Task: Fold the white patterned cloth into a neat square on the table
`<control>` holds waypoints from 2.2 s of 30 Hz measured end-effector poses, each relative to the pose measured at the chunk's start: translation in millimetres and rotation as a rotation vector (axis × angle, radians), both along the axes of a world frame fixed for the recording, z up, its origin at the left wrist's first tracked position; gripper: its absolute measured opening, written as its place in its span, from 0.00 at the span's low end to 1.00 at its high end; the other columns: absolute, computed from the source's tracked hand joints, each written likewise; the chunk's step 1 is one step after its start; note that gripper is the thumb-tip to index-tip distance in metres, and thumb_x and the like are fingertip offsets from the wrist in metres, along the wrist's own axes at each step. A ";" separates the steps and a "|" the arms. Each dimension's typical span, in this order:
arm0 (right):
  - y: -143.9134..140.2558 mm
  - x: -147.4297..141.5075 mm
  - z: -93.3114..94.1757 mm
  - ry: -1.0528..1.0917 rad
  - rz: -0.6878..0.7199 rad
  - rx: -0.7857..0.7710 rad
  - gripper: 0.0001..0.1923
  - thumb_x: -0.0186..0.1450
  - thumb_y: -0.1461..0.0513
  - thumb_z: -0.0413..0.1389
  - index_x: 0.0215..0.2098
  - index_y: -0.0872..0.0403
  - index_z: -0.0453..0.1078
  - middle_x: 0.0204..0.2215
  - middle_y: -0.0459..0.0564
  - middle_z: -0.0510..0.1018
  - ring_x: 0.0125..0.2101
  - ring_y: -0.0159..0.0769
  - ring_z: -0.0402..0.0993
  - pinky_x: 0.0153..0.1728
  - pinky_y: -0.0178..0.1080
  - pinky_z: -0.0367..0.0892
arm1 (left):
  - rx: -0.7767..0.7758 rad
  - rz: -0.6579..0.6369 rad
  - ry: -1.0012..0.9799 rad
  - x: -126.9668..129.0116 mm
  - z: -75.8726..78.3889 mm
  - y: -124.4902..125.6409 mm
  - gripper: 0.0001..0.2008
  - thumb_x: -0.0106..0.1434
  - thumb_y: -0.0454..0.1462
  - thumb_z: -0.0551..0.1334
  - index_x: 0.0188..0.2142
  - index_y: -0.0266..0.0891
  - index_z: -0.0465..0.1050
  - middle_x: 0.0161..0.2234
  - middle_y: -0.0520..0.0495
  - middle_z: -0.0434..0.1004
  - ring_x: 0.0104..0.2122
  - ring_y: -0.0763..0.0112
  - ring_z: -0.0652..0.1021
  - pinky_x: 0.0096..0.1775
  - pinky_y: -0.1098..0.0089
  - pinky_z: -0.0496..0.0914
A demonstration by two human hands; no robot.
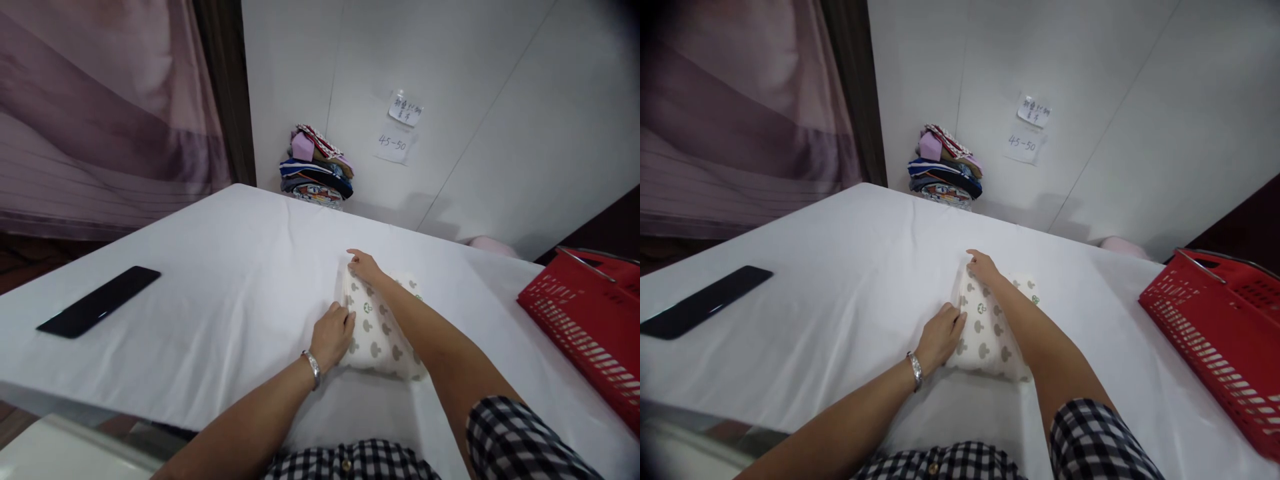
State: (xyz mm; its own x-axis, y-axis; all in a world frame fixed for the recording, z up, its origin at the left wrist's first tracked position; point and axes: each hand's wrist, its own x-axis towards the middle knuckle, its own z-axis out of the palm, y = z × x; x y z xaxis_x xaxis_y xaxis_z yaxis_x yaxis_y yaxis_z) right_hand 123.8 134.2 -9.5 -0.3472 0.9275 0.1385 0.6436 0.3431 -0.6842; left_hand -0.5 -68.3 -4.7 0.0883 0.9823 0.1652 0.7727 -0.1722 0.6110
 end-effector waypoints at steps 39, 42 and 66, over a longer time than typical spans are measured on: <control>-89.9 -11.0 10.3 -0.503 0.152 0.143 0.29 0.68 0.51 0.38 0.62 0.57 0.51 0.64 0.57 0.47 0.64 0.44 0.37 0.59 0.53 0.37 | -0.048 -0.017 0.146 -1.6 -2.1 5.8 0.17 0.65 0.38 0.47 0.27 0.38 0.72 0.31 0.47 0.73 0.30 0.71 0.72 0.32 0.70 0.59; -93.5 -9.6 12.9 -0.470 0.203 0.087 0.29 0.68 0.51 0.40 0.62 0.57 0.51 0.64 0.58 0.48 0.63 0.44 0.38 0.59 0.53 0.37 | -0.046 -0.020 0.144 -1.8 -2.0 6.8 0.17 0.64 0.38 0.47 0.27 0.38 0.72 0.31 0.47 0.73 0.30 0.71 0.72 0.32 0.70 0.60; -236.1 111.6 15.3 -0.421 -0.007 0.093 0.24 0.67 0.51 0.43 0.60 0.48 0.56 0.62 0.52 0.55 0.62 0.44 0.46 0.59 0.56 0.42 | -0.092 0.001 0.098 -6.8 4.0 7.6 0.17 0.63 0.42 0.48 0.22 0.40 0.66 0.25 0.49 0.72 0.27 0.69 0.71 0.28 0.70 0.58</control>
